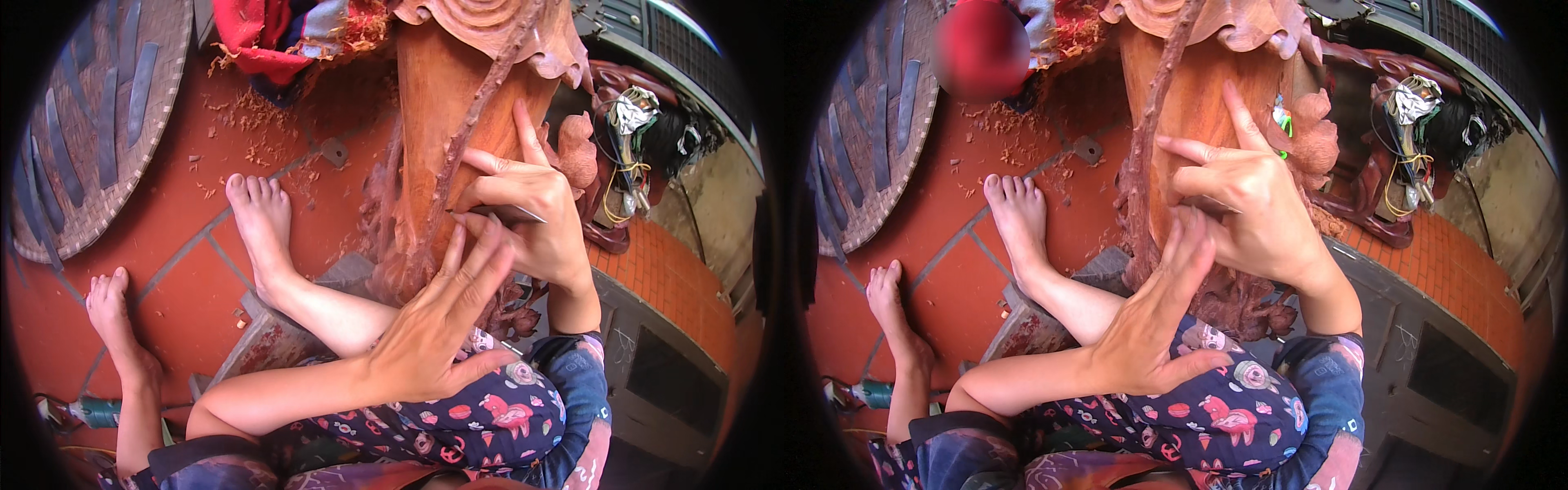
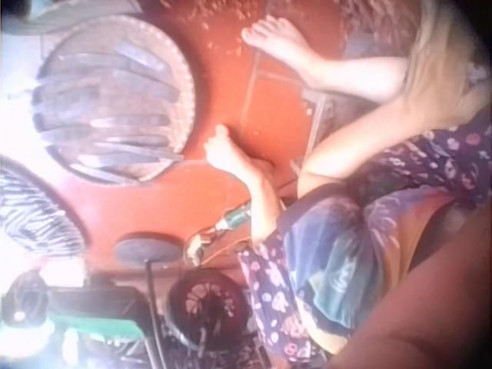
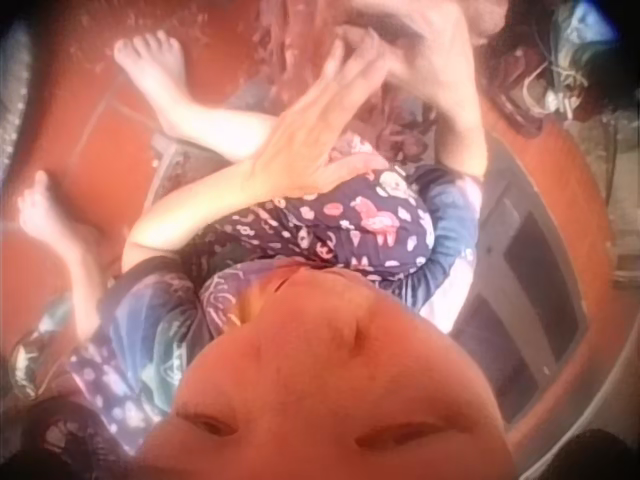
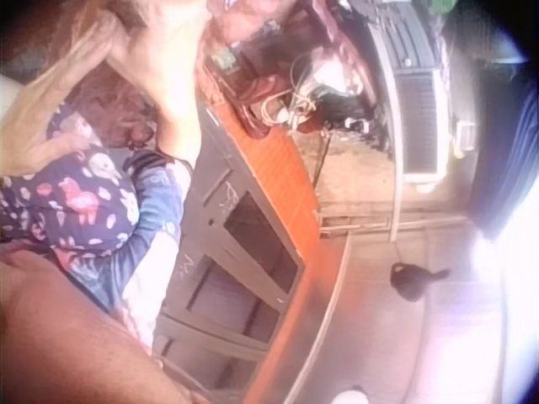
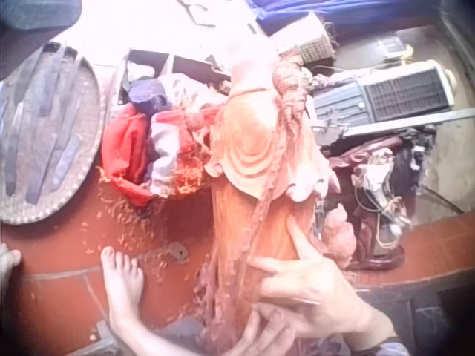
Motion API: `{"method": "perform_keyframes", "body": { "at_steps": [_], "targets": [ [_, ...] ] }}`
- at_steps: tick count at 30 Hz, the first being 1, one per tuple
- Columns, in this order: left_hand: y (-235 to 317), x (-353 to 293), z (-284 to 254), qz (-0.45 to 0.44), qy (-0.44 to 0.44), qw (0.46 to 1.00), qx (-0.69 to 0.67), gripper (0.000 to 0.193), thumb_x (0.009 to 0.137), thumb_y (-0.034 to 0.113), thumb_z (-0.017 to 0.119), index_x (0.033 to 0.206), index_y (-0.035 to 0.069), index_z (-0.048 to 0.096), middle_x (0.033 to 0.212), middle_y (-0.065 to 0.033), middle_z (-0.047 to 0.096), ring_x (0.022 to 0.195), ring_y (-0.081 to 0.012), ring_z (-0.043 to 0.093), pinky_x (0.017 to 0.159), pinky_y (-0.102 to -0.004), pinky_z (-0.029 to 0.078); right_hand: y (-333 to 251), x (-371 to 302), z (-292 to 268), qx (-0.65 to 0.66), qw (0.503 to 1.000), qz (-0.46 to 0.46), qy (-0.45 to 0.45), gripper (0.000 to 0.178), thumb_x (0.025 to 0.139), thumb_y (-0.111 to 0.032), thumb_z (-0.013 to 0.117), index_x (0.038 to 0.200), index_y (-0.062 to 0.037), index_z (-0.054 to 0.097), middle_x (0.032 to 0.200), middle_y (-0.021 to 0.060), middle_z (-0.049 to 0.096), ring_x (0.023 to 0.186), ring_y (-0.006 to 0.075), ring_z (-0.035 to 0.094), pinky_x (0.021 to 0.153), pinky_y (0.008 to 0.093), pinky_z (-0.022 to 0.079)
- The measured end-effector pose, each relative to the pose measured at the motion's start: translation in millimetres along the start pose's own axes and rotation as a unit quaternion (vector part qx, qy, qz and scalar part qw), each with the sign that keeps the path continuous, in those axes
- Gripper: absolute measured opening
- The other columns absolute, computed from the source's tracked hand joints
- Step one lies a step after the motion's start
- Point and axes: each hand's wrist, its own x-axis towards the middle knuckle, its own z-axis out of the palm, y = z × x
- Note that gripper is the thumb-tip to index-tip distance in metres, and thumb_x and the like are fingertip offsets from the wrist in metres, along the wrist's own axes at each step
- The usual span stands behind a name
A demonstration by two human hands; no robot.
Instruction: The person sits on the floor and carves a large wooden sculpture using various hand tools. They repeatedly switch between different carving knives and chisels to refine the surface and details of the wood piece.
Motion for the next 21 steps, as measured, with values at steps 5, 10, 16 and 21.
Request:
{"method": "perform_keyframes", "body": {
  "at_steps": [5, 10, 16, 21],
  "targets": [
    [-6, 17, 4, -0.018, 0.037, 0.999, 0.005, 0.1, 0.093, 0.041, 0.07, 0.163, 0.0, 0.011, 0.168, -0.0284, 0.01, 0.151, -0.0572, 0.011, 0.12, -0.0531, 0.029, 6, 4, 0, -0.009, 0.996, -0.003, 0.087, 0.007, 0.076, 0.0, 0.072, 0.08, -0.0057, 0.071, 0.078, 0.0071, 0.075, 0.102, 0.0285, 0.076, 0.123, 0.0594, 0.026],
    [-2, 24, 2, 0.03, 0.042, 0.999, -0.017, 0.099, 0.093, 0.039, 0.07, 0.163, 0.0, 0.012, 0.168, -0.0281, 0.009, 0.149, -0.0581, 0.016, 0.121, -0.0531, 0.029, 8, 4, -3, -0.002, 0.999, -0.042, -0.01, 0.006, 0.074, -0.004, 0.073, 0.079, -0.0064, 0.071, 0.074, 0.0058, 0.073, 0.109, 0.0271, 0.074, 0.125, 0.0606, 0.015],
    [-6, 28, 0, -0.012, 0.03, 0.999, -0.014, 0.095, 0.094, 0.035, 0.07, 0.163, 0.002, 0.014, 0.168, -0.0271, 0.011, 0.15, -0.0566, 0.018, 0.122, -0.0538, 0.027, 5, 5, -1, 0.002, 0.997, 0.006, 0.074, 0.01, 0.072, -0.003, 0.079, 0.079, -0.0035, 0.072, 0.081, 0.006, 0.076, 0.1, 0.0273, 0.076, 0.124, 0.0596, 0.019],
    [-5, 29, 3, -0.023, 0.047, 0.998, -0.03, 0.098, 0.092, 0.037, 0.071, 0.163, 0.002, 0.013, 0.169, -0.0255, 0.012, 0.149, -0.0586, 0.016, 0.122, -0.0543, 0.026, 3, 6, -2, 0.014, 0.998, 0.028, 0.063, 0.008, 0.073, -0.003, 0.079, 0.077, -0.0039, 0.072, 0.078, 0.0049, 0.075, 0.105, 0.0263, 0.075, 0.125, 0.0589, 0.017]
  ]
}}
